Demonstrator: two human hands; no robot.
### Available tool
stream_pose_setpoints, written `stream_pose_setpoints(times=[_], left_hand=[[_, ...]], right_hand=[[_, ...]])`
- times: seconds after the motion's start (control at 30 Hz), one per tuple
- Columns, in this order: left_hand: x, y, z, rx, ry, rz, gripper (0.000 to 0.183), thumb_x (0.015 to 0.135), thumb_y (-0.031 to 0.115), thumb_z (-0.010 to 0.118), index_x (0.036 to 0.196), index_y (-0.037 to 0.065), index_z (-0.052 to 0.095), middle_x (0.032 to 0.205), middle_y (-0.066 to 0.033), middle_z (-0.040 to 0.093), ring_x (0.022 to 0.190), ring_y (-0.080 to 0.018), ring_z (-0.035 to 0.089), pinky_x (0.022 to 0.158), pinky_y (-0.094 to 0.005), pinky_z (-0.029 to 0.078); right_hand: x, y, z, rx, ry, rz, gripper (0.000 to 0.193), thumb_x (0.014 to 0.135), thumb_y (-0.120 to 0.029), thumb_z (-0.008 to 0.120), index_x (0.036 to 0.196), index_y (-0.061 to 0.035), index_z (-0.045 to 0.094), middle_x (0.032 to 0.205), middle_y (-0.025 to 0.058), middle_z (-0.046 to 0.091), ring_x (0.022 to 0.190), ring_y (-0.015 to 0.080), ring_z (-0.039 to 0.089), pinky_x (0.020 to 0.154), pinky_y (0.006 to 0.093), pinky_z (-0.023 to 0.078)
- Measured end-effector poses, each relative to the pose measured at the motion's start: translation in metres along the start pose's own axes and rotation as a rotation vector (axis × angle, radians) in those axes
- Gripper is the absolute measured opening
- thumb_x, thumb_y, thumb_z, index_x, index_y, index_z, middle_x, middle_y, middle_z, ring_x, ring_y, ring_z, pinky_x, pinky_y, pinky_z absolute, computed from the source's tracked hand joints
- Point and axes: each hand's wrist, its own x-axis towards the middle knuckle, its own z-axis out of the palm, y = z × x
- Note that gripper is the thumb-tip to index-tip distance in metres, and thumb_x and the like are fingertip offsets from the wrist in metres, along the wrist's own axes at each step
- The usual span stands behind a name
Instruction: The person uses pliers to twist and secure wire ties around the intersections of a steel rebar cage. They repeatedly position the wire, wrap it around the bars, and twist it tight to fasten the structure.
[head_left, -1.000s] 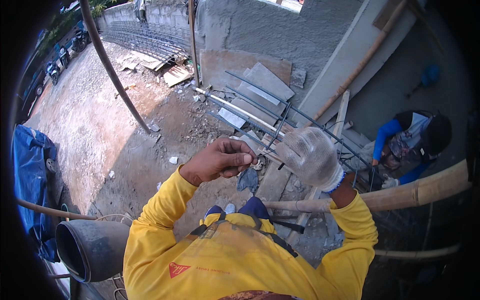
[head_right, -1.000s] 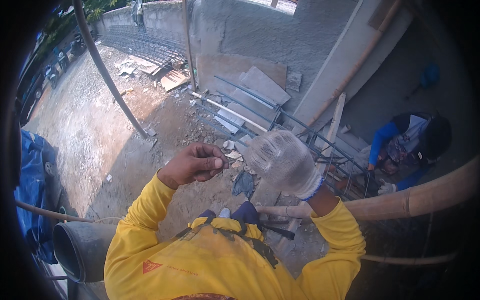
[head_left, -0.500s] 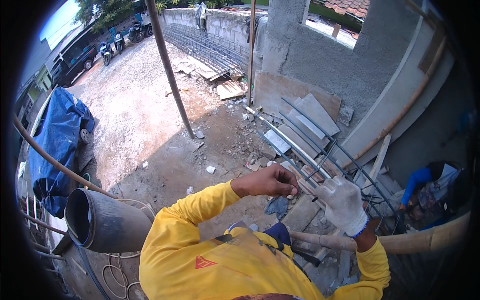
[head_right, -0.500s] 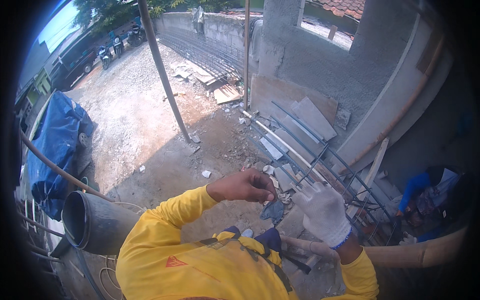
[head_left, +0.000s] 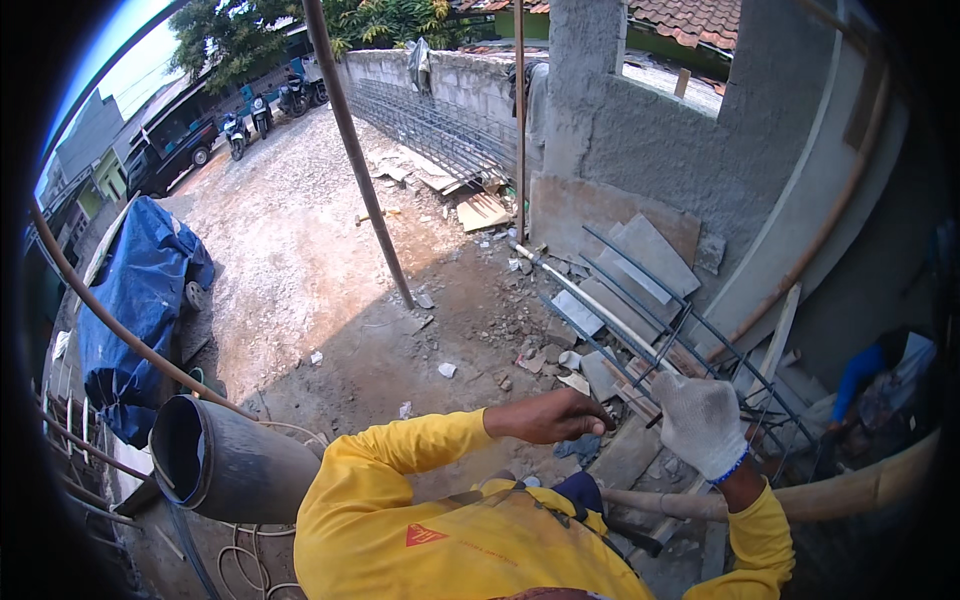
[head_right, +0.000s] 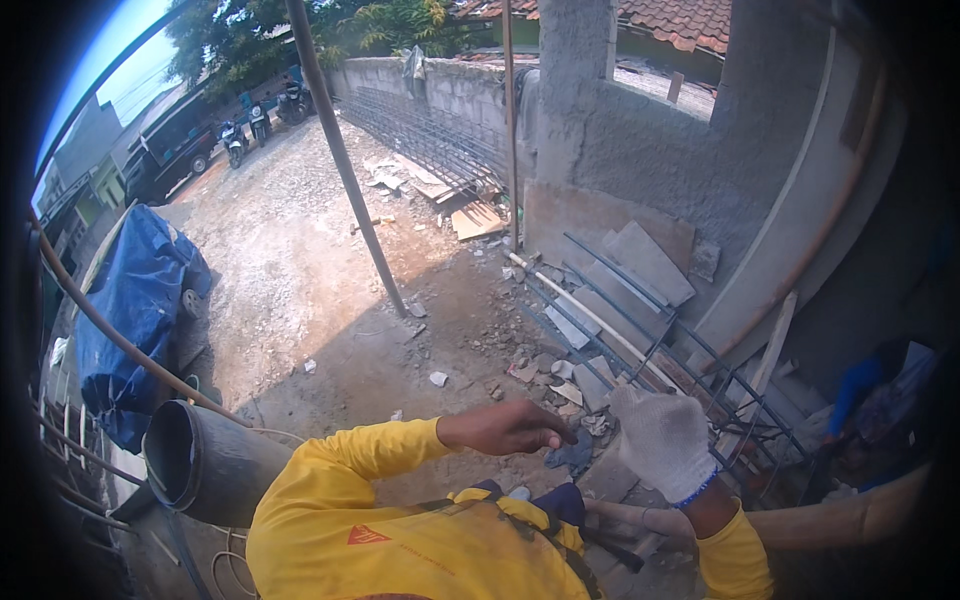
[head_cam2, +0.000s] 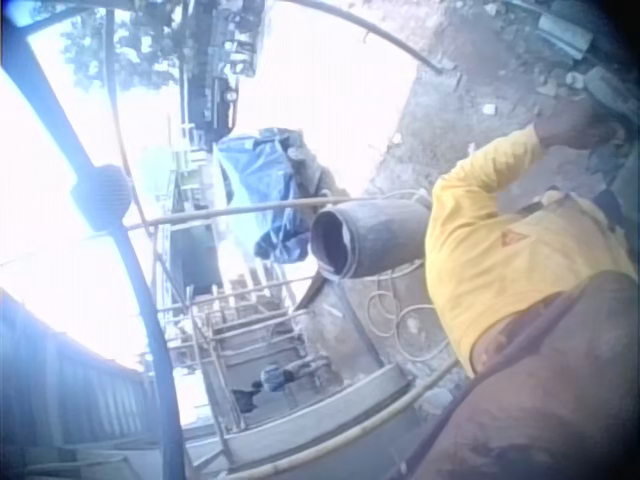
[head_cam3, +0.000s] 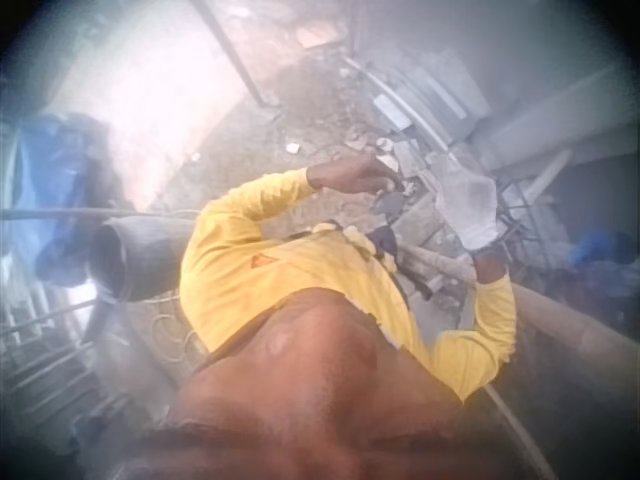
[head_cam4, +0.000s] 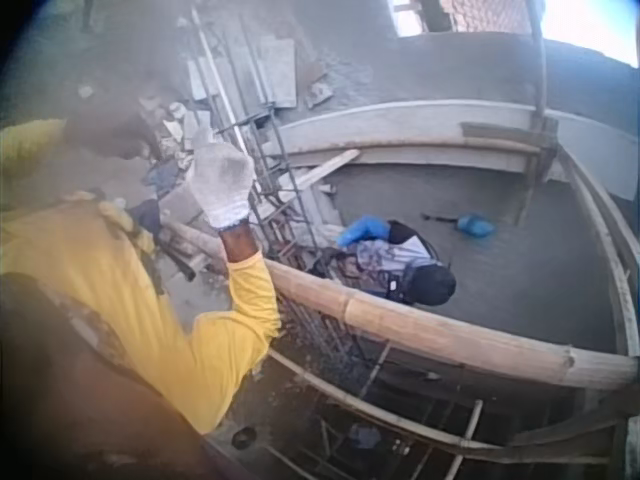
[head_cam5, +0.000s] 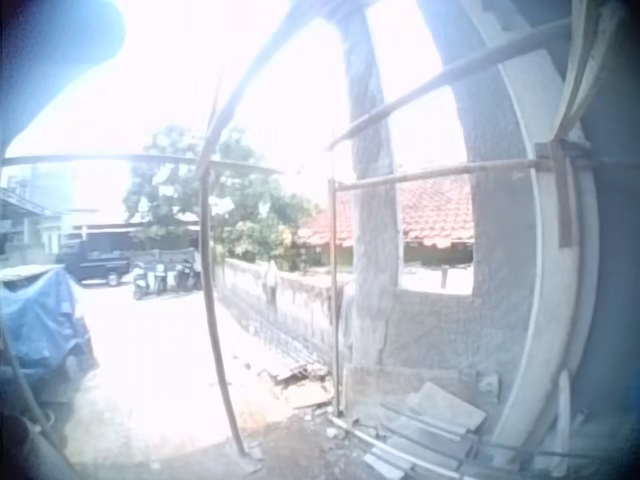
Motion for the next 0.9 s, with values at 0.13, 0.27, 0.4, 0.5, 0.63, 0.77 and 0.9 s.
stream_pose_setpoints(times=[0.13, 0.27, 0.4, 0.5, 0.63, 0.77, 0.9], left_hand=[[-0.008, 0.008, -0.038, 0.186, -0.288, -0.067, 0.037, 0.11, 0.031, 0.063, 0.127, 0.0, 0.073, 0.114, -0.0205, 0.078, 0.101, -0.0345, 0.074, 0.089, -0.0449, 0.055], [-0.021, 0.018, -0.031, -0.079, -0.322, 0.146, 0.037, 0.109, 0.033, 0.063, 0.124, 0.001, 0.074, 0.108, -0.0179, 0.079, 0.096, -0.0344, 0.075, 0.085, -0.0429, 0.056], [-0.029, 0.01, -0.036, 0.499, -0.055, -0.083, 0.043, 0.111, 0.039, 0.059, 0.124, 0.0, 0.074, 0.101, -0.0173, 0.08, 0.09, -0.0385, 0.074, 0.08, -0.0466, 0.056], [-0.038, 0.002, -0.042, 0.227, -0.149, 0.073, 0.035, 0.108, 0.036, 0.064, 0.118, 0.005, 0.076, 0.098, -0.0162, 0.079, 0.085, -0.0385, 0.073, 0.075, -0.0475, 0.055], [-0.045, -0.004, -0.045, 0.374, 0.024, -0.006, 0.034, 0.107, 0.036, 0.066, 0.115, 0.005, 0.077, 0.09, -0.0165, 0.077, 0.078, -0.0379, 0.073, 0.07, -0.0466, 0.055], [-0.05, -0.008, -0.039, 0.084, 0.068, 0.076, 0.027, 0.105, 0.034, 0.069, 0.113, 0.01, 0.078, 0.083, -0.0168, 0.075, 0.07, -0.0386, 0.071, 0.064, -0.0485, 0.054], [-0.051, -0.024, -0.038, 0.562, 0.203, -0.098, 0.02, 0.103, 0.029, 0.072, 0.106, 0.011, 0.079, 0.078, -0.0161, 0.074, 0.07, -0.0378, 0.072, 0.063, -0.045, 0.055]], right_hand=[[-0.008, -0.003, -0.002, 0.401, -0.454, -0.106, 0.013, 0.094, -0.018, 0.073, 0.103, -0.0082, 0.069, 0.072, 0.0176, 0.067, 0.067, 0.0401, 0.07, 0.062, 0.0487, 0.055], [-0.003, -0.009, 0.012, 0.3, -0.085, 0.268, 0.014, 0.099, -0.022, 0.065, 0.103, -0.0086, 0.068, 0.071, 0.0199, 0.066, 0.073, 0.0402, 0.073, 0.065, 0.0497, 0.055], [-0.004, -0.022, 0.026, 0.543, -0.378, -0.022, 0.018, 0.102, -0.022, 0.064, 0.106, -0.0051, 0.069, 0.082, 0.0231, 0.07, 0.082, 0.0421, 0.073, 0.071, 0.0474, 0.057], [-0.004, -0.018, 0.029, 0.461, -0.32, 0.227, 0.019, 0.103, -0.023, 0.064, 0.106, -0.0052, 0.07, 0.084, 0.0244, 0.071, 0.085, 0.043, 0.073, 0.073, 0.049, 0.057], [-0.004, -0.004, 0.025, 0.755, -0.131, 0.27, 0.02, 0.103, -0.023, 0.062, 0.11, -0.0065, 0.069, 0.085, 0.0233, 0.072, 0.08, 0.0431, 0.074, 0.069, 0.0517, 0.058], [-0.001, 0.007, 0.032, 0.364, -0.293, 0.177, 0.022, 0.102, -0.025, 0.064, 0.108, -0.0045, 0.071, 0.082, 0.0224, 0.07, 0.081, 0.0445, 0.073, 0.069, 0.0507, 0.057], [-0.013, 0.022, 0.047, 0.521, -0.052, 0.143, 0.029, 0.106, -0.026, 0.059, 0.125, -0.0064, 0.07, 0.094, 0.0237, 0.072, 0.089, 0.0448, 0.073, 0.076, 0.0515, 0.058]])
